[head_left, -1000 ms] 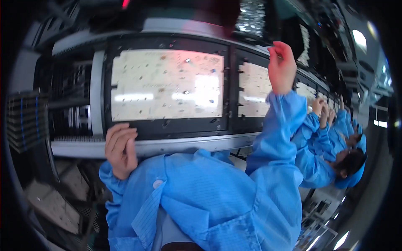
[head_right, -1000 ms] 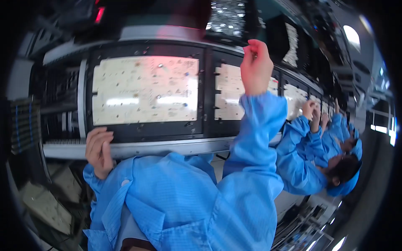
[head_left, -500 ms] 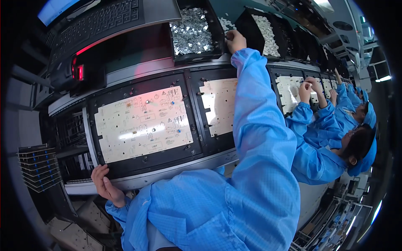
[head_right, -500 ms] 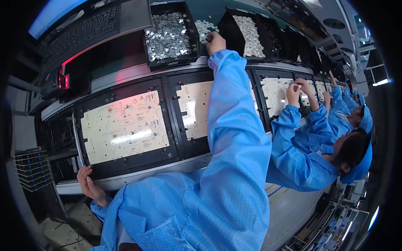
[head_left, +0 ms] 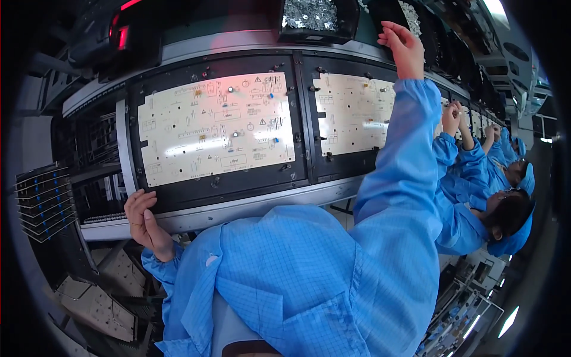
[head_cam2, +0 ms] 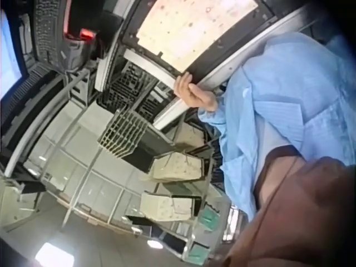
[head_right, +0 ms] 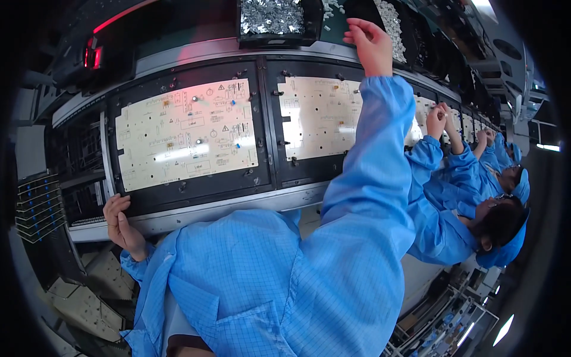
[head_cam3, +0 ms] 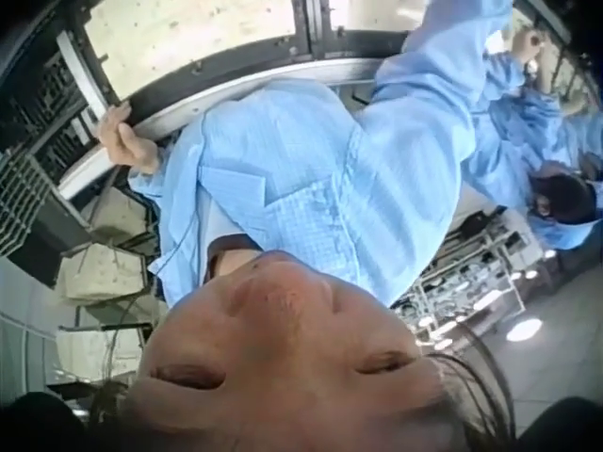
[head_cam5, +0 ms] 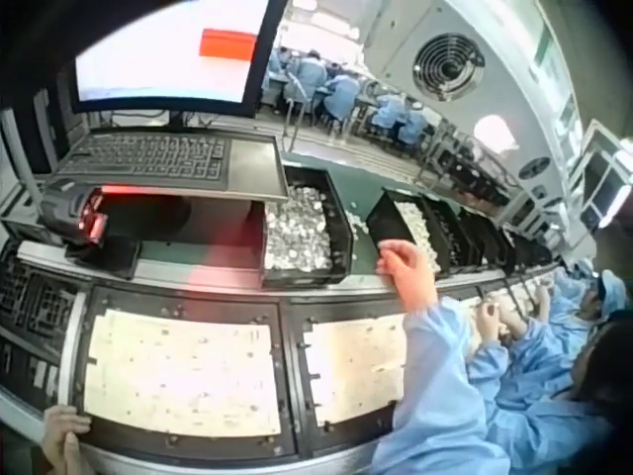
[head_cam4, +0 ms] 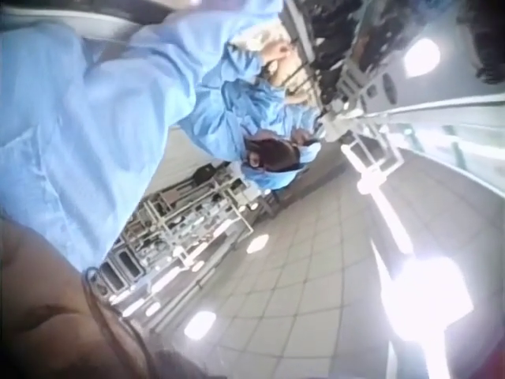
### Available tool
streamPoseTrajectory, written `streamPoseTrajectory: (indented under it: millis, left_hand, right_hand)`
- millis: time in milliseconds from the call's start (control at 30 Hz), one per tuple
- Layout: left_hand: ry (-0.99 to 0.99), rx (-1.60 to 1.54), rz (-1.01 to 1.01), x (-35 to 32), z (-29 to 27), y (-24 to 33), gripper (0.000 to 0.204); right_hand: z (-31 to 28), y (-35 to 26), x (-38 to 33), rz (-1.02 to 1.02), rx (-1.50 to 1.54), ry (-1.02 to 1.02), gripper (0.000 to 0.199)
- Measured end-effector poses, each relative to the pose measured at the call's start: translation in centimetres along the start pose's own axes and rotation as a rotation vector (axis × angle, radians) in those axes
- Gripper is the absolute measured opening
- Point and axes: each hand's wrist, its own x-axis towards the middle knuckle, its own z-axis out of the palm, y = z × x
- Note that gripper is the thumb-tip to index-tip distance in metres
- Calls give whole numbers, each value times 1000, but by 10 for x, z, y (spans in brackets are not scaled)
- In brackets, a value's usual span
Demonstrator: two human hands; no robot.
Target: Assembling electronic components onto a printed circuit board on an industrial assembly line.
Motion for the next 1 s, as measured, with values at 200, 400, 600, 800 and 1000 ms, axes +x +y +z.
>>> streamPoseTrajectory:
  millis: [200, 400, 600, 800, 1000]
  left_hand:
    - [-19, -30, 11, 3, -5, 10, 23]
    - [-54, -91, 35, 0, -13, 3, 18]
    - [-43, -109, 51, 0, -17, 2, 17]
    - [-62, -137, 51, 2, -18, -2, 18]
    - [-68, -160, 52, 3, -19, -5, 18]
  right_hand:
    - [67, -74, -113, 9, 220, -503, 15]
    - [164, -106, -166, 54, 214, -763, 12]
    - [227, -106, -178, -260, -15, -751, 12]
    - [249, -112, -184, -388, -139, -713, 28]
    - [249, -111, -179, -354, -139, -754, 34]
